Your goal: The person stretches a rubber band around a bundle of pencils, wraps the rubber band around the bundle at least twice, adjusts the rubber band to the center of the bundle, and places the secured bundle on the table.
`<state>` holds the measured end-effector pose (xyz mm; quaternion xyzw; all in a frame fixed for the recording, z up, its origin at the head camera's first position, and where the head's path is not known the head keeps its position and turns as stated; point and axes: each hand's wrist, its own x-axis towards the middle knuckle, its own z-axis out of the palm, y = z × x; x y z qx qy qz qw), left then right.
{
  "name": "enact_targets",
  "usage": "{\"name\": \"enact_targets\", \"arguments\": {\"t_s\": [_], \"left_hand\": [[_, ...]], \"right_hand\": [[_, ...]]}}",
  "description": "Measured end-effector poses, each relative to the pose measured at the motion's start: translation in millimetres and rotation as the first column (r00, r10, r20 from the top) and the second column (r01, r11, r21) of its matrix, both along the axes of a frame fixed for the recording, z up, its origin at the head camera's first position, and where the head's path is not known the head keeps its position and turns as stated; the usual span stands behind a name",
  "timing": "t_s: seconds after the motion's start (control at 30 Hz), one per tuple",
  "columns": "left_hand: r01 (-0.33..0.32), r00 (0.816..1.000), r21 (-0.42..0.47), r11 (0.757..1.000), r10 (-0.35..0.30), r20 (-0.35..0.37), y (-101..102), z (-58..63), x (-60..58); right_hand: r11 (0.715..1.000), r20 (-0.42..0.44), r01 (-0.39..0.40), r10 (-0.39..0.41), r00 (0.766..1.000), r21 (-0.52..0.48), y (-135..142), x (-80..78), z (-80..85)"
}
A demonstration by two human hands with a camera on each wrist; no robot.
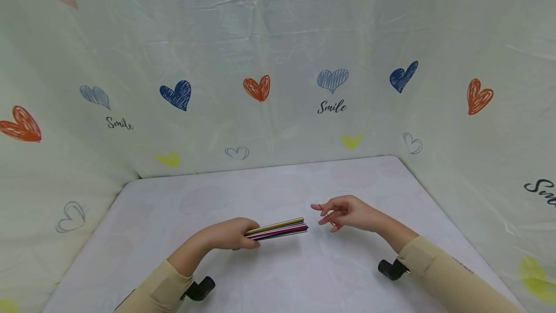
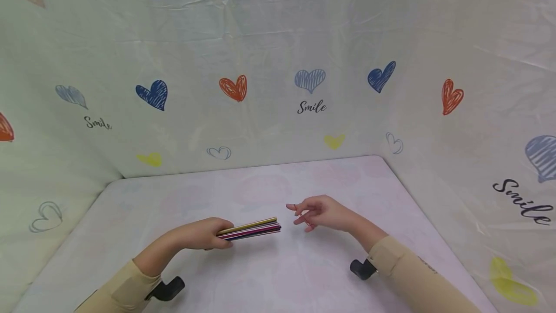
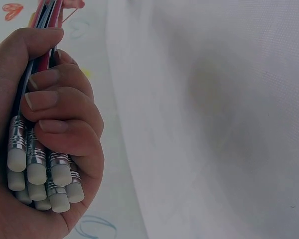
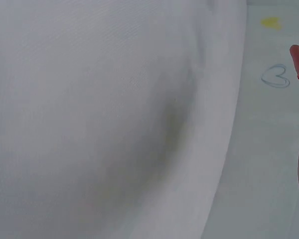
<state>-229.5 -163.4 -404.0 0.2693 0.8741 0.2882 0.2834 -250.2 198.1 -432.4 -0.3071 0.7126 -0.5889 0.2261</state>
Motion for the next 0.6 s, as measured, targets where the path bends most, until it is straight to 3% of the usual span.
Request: {"name": "enact_targets", "arguments": {"t_s": [0.27, 0.6], "left_hand": [[-0.001, 1.000, 0.010, 1.000, 0.001, 0.004, 1.4, 1.7, -0.4], [-0.001, 1.000, 0.021, 1.000, 0.001, -0.010, 7.8, 7.5, -0.6]], "right_hand": [[0.997, 0.038, 0.053, -0.051, 0.998, -0.057, -15.9, 7.3, 10.8], [0.991, -0.121, 0.030, -0.046, 0.992, -0.131, -30.0, 7.9, 12.5]]}}
